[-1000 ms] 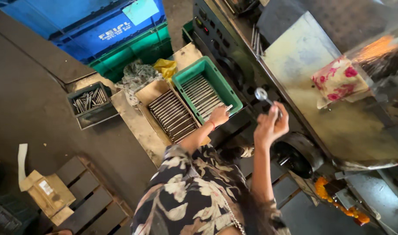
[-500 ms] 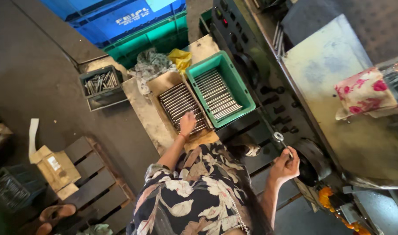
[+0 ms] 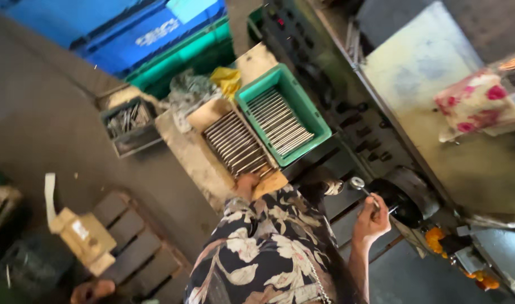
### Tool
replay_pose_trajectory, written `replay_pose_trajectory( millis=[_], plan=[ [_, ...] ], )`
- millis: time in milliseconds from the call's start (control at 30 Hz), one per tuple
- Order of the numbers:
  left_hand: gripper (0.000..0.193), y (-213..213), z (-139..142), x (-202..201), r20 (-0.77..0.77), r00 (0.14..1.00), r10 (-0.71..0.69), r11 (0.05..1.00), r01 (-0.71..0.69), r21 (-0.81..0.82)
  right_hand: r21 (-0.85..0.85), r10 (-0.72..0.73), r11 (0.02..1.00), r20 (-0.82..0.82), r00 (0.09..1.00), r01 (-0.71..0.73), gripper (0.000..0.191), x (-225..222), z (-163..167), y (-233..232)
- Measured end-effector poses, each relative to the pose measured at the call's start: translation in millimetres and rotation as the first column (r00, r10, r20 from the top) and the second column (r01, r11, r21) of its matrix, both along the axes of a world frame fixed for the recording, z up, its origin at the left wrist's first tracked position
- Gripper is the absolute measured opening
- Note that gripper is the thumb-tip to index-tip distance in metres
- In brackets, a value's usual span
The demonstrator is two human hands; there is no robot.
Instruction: The person repeatedly picks metal rods from a green crate, presses each rod against a rotating grinding wheel while coolant flows, then places the finished rod into a cardboard box. The cycle repeats continuously throughout the clip.
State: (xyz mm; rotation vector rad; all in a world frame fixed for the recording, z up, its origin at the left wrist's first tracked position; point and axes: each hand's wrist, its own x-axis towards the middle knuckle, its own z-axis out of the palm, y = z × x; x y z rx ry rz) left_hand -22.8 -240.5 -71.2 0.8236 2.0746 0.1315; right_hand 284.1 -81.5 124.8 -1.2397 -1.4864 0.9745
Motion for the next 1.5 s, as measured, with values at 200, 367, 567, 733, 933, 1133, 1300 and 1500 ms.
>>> replay_pose_trajectory(
  millis=[200,367,567,733,933,1133,1300,1500],
  plan=[
    [0.041,1,24,-8,0.042,0.994,-0.098,0.992,0.094,0.080,0.103,-0.025,0.995,0.122,0.992,0.012,0.019,7,-9,3],
    [0.042,15,56,-27,0.021,0.998,-0.056,0.955,0.048,0.293,0.027,-0.031,0.999,0.073,0.997,0.029,0.021,-8,-8,8],
    [0.043,69,94,-33,0.401,0.916,-0.004,0.664,-0.297,0.687,-0.149,0.027,0.987,-0.225,0.974,-0.062,0.022,-39,17,25],
    [0.035,151,162,42,0.686,0.636,-0.353,0.436,-0.537,0.722,-0.070,0.047,0.995,-0.246,0.968,-0.066,0.022,-61,47,40],
    [0.043,186,238,98,0.856,0.310,-0.413,0.656,-0.551,0.516,0.005,0.004,1.000,-0.265,0.964,-0.003,0.022,-55,68,42],
    [0.035,190,248,126,0.795,0.374,-0.477,0.527,-0.602,0.600,-0.125,0.004,0.989,-0.516,0.857,-0.081,0.025,-27,42,48],
    [0.045,189,257,100,-0.191,0.733,-0.653,-0.007,0.245,0.969,-0.605,-0.126,0.484,-0.763,0.634,-0.633,0.035,14,17,73],
    [0.030,211,277,104,-0.041,0.845,-0.534,-0.075,0.001,0.997,-0.443,-0.015,0.593,-0.841,0.541,-0.672,0.047,12,23,81]
  ],
)
